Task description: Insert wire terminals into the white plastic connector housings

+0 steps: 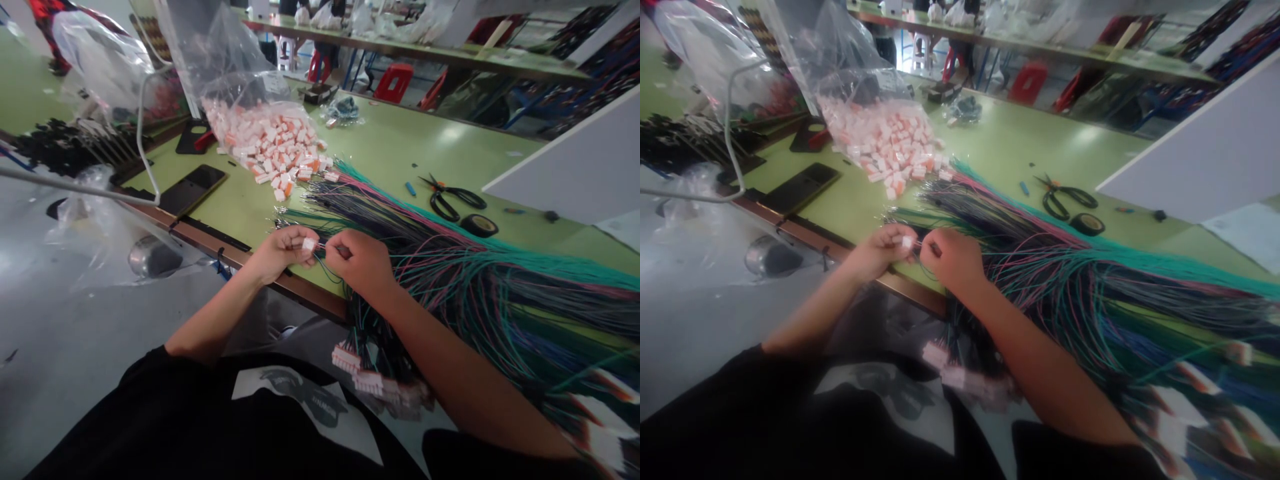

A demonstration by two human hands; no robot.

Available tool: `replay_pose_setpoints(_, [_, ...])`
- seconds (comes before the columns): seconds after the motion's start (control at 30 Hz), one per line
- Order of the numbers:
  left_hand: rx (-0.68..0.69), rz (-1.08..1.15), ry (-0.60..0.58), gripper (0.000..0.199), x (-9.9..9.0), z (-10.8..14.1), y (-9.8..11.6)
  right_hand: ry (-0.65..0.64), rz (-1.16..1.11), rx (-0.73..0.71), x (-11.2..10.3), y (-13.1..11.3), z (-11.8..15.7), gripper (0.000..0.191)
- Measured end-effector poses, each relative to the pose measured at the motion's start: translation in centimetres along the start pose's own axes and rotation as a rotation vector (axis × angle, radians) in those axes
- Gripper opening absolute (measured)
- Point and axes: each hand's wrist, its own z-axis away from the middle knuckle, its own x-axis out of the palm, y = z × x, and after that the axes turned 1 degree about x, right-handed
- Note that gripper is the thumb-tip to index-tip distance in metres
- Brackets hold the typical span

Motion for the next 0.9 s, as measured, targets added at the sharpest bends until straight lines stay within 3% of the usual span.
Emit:
replay_pose_setpoints(0.23, [-0.013,-0.071,-0.018,0.031,0.5,0.5,0.5,-0.044,-0.049,0.005,0.9,0.1,-0.1,0.016])
replay_pose_setpoints(0.43, [-0.004,-0.069,0.019,0.030,0.8,0.6,0.9,-0.124,-0.310,0.084,-0.2,0.3,-0.3,0.013])
replay_pose_setpoints(0.67, [0.002,-0.058,0.010,0.028,0.7,0.5,0.7,-0.085,-0.281,0.058,0.0,0.2,-0.2,0.013])
replay_pose_setpoints(0.9, [0.057,-0.037,0.006,0.033,0.4,0.3,0.2,-0.185,-0.398,0.072,-2.2,1.3,-1.3,0.013])
